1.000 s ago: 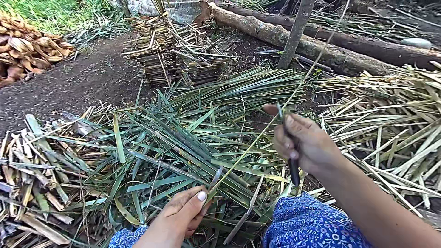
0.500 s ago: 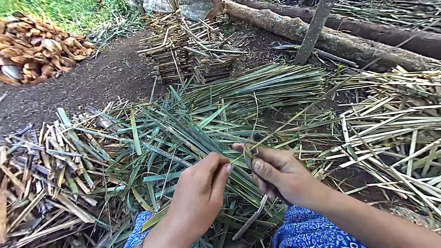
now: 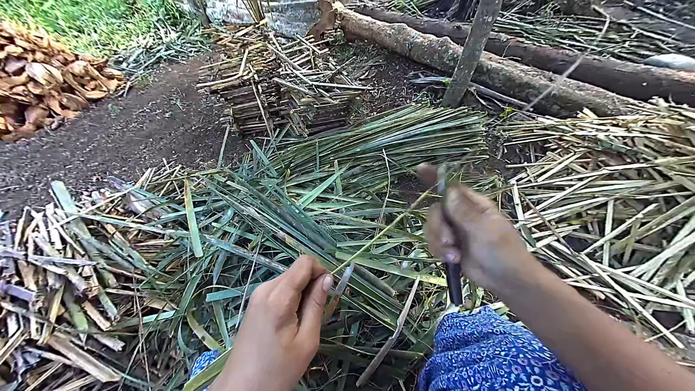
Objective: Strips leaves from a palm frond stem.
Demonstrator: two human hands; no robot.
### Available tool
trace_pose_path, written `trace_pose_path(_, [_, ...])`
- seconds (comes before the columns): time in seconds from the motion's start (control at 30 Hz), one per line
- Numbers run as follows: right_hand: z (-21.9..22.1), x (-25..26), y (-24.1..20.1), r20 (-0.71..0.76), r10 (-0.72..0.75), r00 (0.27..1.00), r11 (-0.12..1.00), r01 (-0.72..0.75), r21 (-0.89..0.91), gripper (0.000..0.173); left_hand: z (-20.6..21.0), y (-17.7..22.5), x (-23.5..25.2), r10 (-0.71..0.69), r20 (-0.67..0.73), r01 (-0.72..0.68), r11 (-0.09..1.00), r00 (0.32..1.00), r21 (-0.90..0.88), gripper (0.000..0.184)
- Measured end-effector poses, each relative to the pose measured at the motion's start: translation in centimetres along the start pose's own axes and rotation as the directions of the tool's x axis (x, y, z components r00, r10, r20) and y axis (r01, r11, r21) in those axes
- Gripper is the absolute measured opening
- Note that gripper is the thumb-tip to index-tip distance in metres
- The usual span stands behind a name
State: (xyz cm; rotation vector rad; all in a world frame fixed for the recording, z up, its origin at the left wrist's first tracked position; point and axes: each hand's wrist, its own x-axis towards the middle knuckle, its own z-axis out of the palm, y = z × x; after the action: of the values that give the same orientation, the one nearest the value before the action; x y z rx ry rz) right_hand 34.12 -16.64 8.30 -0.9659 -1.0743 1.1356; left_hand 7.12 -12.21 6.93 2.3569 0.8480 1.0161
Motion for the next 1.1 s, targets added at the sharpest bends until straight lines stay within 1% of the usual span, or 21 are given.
trace_pose_path(0.03, [0.6, -0.4, 0.3, 0.114, 0.069, 0.991, 0.998, -0.070, 0.000, 0.036, 0.0, 0.0, 0.0, -0.005, 0.007, 0.005, 1.000, 1.000, 0.009, 0.027])
trace_pose_path(0.1, [1.7, -0.7, 0.7, 0.304, 0.175, 0.937, 0.985, -0.165, -0.060, 0.038, -0.1, 0.2, -0.1, -0.016, 0.030, 0.016, 1.000, 0.999, 0.012, 0.027])
trace_pose_path(0.13, [1.9, -0.6, 0.8, 0.345, 0.193, 0.918, 0.981, -0.180, -0.071, 0.037, -0.3, 0.2, -0.1, -0.021, 0.047, 0.021, 1.000, 0.999, 0.010, 0.027])
trace_pose_path(0.17, [1.7, -0.5, 0.8, 0.335, 0.182, 0.924, 0.983, -0.172, -0.060, 0.035, -0.5, 0.2, -0.2, -0.028, 0.063, 0.028, 1.000, 0.998, 0.004, 0.027])
trace_pose_path(0.2, [1.2, -0.3, 0.8, 0.283, 0.146, 0.948, 0.989, -0.141, -0.037, 0.035, -0.9, 0.1, -0.3, -0.035, 0.079, 0.035, 0.999, 0.996, 0.001, 0.028])
trace_pose_path(0.27, [-0.9, 0.4, 0.2, 0.087, 0.056, 0.995, 0.998, -0.059, 0.031, 0.035, -1.9, -0.2, -0.5, -0.054, 0.112, 0.053, 0.999, 0.992, 0.012, 0.029])
trace_pose_path(0.3, [-2.2, 0.8, -0.2, -0.035, 0.013, 0.999, 0.998, -0.011, 0.056, 0.035, -2.5, -0.5, -0.6, -0.064, 0.127, 0.062, 0.998, 0.990, 0.021, 0.031])
trace_pose_path(0.37, [-4.2, 1.4, -0.7, -0.234, -0.044, 0.971, 0.992, 0.069, 0.101, 0.039, -3.5, -0.8, -0.6, -0.088, 0.164, 0.081, 0.996, 0.982, 0.046, 0.031])
trace_pose_path(0.4, [-4.7, 1.4, -0.8, -0.290, -0.051, 0.956, 0.989, 0.089, 0.118, 0.040, -3.8, -0.9, -0.6, -0.103, 0.184, 0.093, 0.994, 0.978, 0.065, 0.030])
trace_pose_path(0.47, [-4.4, 1.4, -0.7, -0.316, -0.045, 0.948, 0.987, 0.092, 0.133, 0.041, -3.7, -1.1, -0.5, -0.140, 0.204, 0.121, 0.987, 0.969, 0.103, 0.029])
trace_pose_path(0.53, [-3.4, 1.1, -0.3, -0.251, -0.042, 0.967, 0.993, 0.068, 0.095, 0.040, -3.2, -1.2, -0.4, -0.149, 0.188, 0.133, 0.987, 0.971, 0.095, 0.030])
trace_pose_path(0.6, [-1.7, 0.8, 0.3, -0.130, -0.016, 0.991, 0.999, 0.022, 0.046, 0.038, -2.3, -1.1, -0.3, -0.106, 0.129, 0.100, 0.994, 0.986, 0.055, 0.030])
trace_pose_path(0.67, [0.1, 0.4, 1.1, 0.002, 0.032, 0.999, 0.999, -0.032, 0.031, 0.038, -1.3, -0.8, -0.1, -0.063, 0.057, 0.062, 0.998, 0.996, 0.026, 0.028])
trace_pose_path(0.77, [2.0, -0.1, 1.8, 0.145, 0.098, 0.984, 0.995, -0.100, 0.009, 0.036, -0.5, -0.5, 0.2, -0.031, 0.003, 0.030, 1.000, 1.000, 0.004, 0.023])
trace_pose_path(0.9, [4.1, -1.0, 1.8, 0.346, 0.188, 0.919, 0.982, -0.163, -0.100, 0.042, 0.2, 0.1, 0.3, 0.012, -0.008, -0.012, 1.000, 1.000, -0.009, 0.020])
trace_pose_path(1.0, [4.9, -1.3, 2.0, 0.409, 0.194, 0.892, 0.980, -0.160, -0.116, 0.043, 0.5, 0.4, 0.4, 0.027, 0.001, -0.027, 0.998, 1.000, -0.056, 0.019])
trace_pose_path(1.07, [4.7, -1.3, 2.0, 0.388, 0.165, 0.907, 0.985, -0.135, -0.104, 0.040, 0.2, 0.5, 0.3, -0.006, 0.033, 0.010, 0.993, 0.999, -0.117, 0.021])
trace_pose_path(1.1, [4.4, -1.2, 1.9, 0.353, 0.147, 0.924, 0.989, -0.126, -0.082, 0.038, 0.0, 0.5, 0.2, -0.032, 0.054, 0.040, 0.988, 0.998, -0.150, 0.021])
